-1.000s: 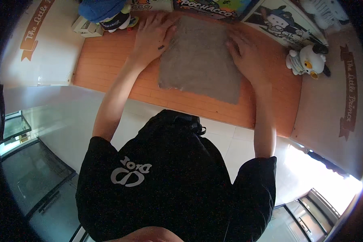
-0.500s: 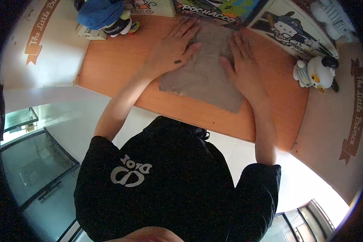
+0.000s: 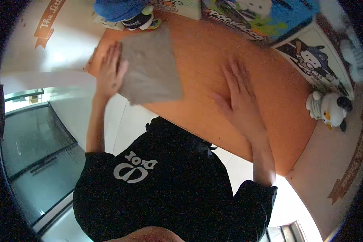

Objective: Wiping a table surface and several small objects using a cleaning cloth.

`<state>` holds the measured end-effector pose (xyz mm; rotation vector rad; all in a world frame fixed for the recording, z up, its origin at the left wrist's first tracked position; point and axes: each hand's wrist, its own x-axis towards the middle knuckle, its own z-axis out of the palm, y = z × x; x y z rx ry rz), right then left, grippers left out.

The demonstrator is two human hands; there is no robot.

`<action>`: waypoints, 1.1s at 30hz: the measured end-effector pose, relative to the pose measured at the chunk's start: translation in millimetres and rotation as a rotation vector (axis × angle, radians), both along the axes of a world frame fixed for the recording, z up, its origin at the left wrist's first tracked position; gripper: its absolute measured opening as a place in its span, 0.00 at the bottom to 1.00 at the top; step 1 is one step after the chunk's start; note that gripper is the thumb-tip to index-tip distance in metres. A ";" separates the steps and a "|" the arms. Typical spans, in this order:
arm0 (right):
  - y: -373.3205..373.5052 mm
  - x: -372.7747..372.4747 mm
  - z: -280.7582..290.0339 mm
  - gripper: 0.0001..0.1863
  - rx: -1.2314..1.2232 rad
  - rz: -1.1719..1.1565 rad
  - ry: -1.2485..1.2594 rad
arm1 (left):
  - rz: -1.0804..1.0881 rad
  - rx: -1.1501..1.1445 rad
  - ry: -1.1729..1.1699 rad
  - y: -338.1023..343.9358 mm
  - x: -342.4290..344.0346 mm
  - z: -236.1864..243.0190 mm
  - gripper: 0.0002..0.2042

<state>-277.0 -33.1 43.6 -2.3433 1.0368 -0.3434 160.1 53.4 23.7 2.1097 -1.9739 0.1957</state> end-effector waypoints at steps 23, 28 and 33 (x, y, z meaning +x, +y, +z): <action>-8.6 -1.2 -14.0 0.34 -0.117 0.023 -0.021 | -0.102 -0.123 0.100 -7.8 -3.0 -28.4 0.32; -9.3 -0.7 -9.4 0.34 -0.068 0.001 -0.012 | -0.284 0.001 0.181 16.4 -104.7 13.7 0.34; -11.1 -2.1 -14.4 0.30 -0.131 0.018 -0.101 | -0.238 -0.017 0.225 0.0 -36.7 9.5 0.31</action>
